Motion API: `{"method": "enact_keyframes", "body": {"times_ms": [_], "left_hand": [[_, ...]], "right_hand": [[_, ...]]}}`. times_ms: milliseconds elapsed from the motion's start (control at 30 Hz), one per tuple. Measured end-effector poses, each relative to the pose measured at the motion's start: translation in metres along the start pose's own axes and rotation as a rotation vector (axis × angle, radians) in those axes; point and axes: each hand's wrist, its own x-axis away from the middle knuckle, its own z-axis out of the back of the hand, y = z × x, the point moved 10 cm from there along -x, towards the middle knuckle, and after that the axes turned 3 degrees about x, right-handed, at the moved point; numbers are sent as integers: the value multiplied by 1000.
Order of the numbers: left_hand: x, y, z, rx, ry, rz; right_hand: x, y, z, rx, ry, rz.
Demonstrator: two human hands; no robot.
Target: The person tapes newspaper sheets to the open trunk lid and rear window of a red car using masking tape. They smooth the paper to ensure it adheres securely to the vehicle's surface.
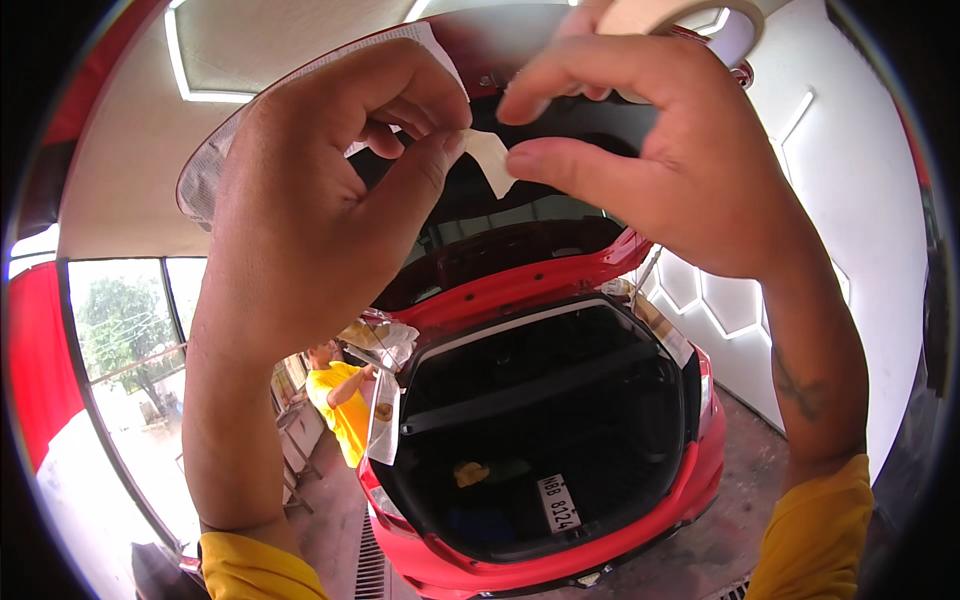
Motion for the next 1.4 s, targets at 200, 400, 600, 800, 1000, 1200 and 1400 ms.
{"method": "enact_keyframes", "body": {"times_ms": [200, 400, 600, 800, 1000, 1200, 1400], "left_hand": [[-9, 6, 12, 9, 131, -128], [-39, -88, 27, -445, 335, -10], [-42, -161, -24, -496, 82, 64], [-29, -157, -35, -543, 52, -115], [-5, -155, -56, -796, -29, -154], [0, -156, -58, -816, -14, -158], [1, -158, -57, -834, 0, -139]], "right_hand": [[-25, -1, 19, 158, 92, -7], [-26, 133, 15, -15, 176, -420], [-41, 154, -14, -327, 93, -646], [-55, 165, -79, -462, -23, -393], [-70, 154, -113, -265, 93, -372], [-83, 158, -123, 67, 243, -280], [-84, 154, -124, 214, 249, -272]]}}
